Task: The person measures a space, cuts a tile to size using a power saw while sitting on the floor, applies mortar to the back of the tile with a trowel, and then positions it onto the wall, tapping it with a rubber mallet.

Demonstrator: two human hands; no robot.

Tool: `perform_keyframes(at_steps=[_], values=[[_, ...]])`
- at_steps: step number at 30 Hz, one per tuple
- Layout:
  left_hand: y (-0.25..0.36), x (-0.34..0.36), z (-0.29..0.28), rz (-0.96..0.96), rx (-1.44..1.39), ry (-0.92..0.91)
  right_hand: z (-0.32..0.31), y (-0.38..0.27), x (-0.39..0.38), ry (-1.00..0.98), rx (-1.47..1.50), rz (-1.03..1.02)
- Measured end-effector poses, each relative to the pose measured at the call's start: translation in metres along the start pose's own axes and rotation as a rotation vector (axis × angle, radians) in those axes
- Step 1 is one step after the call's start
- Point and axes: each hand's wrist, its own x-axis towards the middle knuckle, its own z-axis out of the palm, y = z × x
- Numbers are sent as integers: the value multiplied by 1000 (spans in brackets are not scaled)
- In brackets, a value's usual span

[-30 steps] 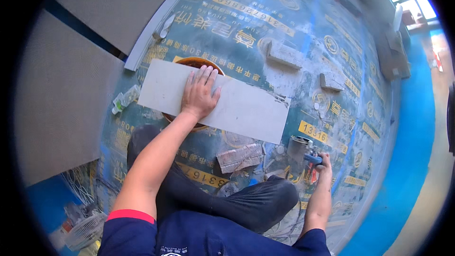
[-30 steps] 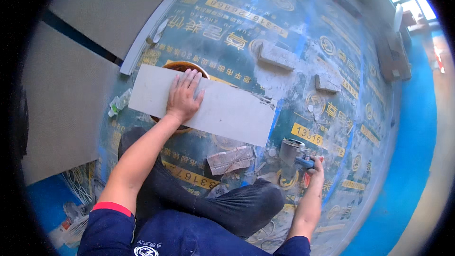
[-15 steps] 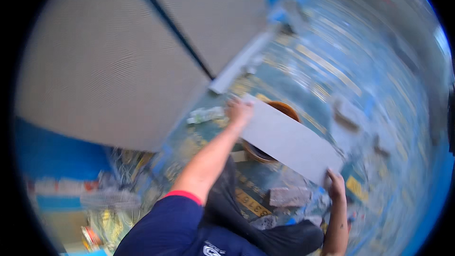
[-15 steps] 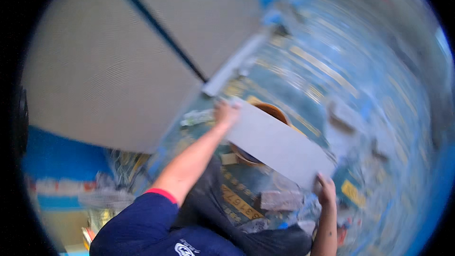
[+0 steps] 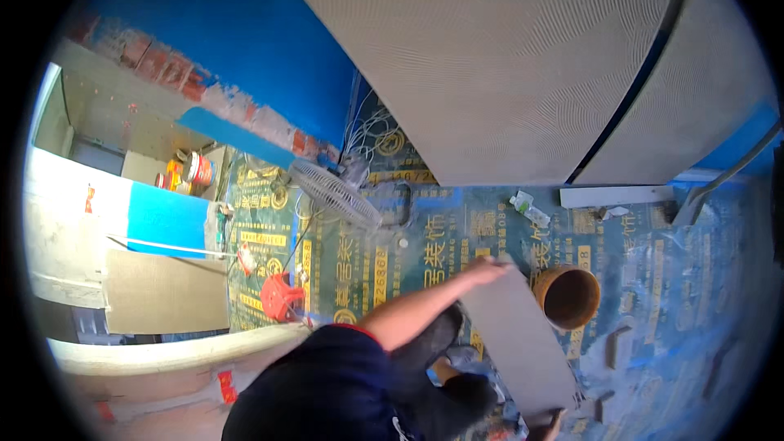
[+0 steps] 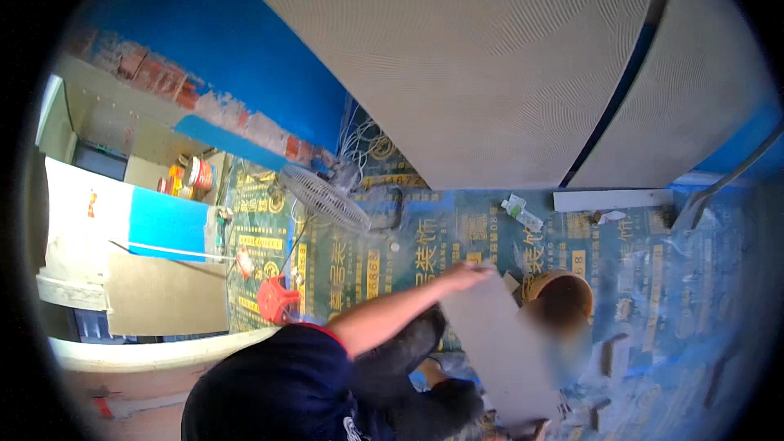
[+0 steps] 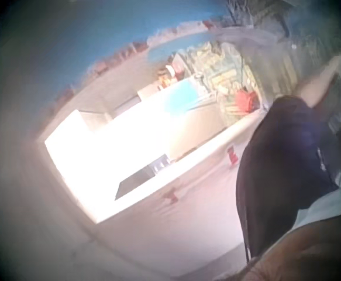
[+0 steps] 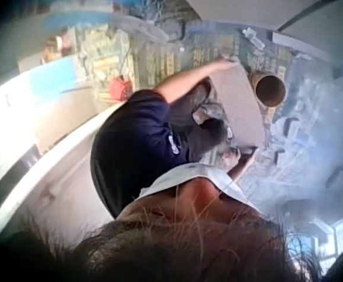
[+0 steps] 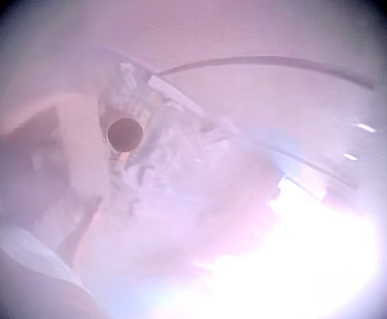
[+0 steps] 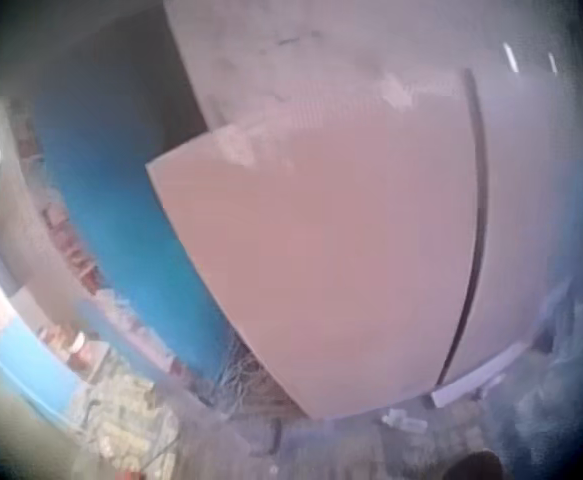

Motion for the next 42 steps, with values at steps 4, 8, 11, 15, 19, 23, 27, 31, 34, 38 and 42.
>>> perform_keyframes(at_steps=[4,8,11,15,19,23,27,31,34,38,42], values=[[-30,-181,-126,-53,-771,-363,95,-56,-102,31,-248,-167],[-93,-367,-183,-135,-829,-259,200,-93,-154,-184,-756,-143],[-86,-478,-196,95,-916,116,266,-80,-164,-262,-1174,-422],[-67,-569,-218,129,-1068,185,370,-34,-248,-410,-1452,-1210],[-122,-624,-231,164,-1119,390,445,38,-297,-682,-1432,-1305],[-153,-663,-243,142,-1166,599,531,113,-372,-996,-1355,-1283],[-216,-689,-256,166,-1241,750,543,212,-488,-1531,-1361,-1377],[-244,-718,-282,214,-1323,934,557,275,-536,-1899,-1362,-1448],[-278,-741,-284,210,-1377,1029,623,320,-487,-1737,-1362,-1407],[-300,-758,-300,83,-1434,1112,699,372,-446,-1365,-1502,-1306],[-311,-762,-345,-46,-1479,1220,745,421,-441,-1616,-1652,-279]])
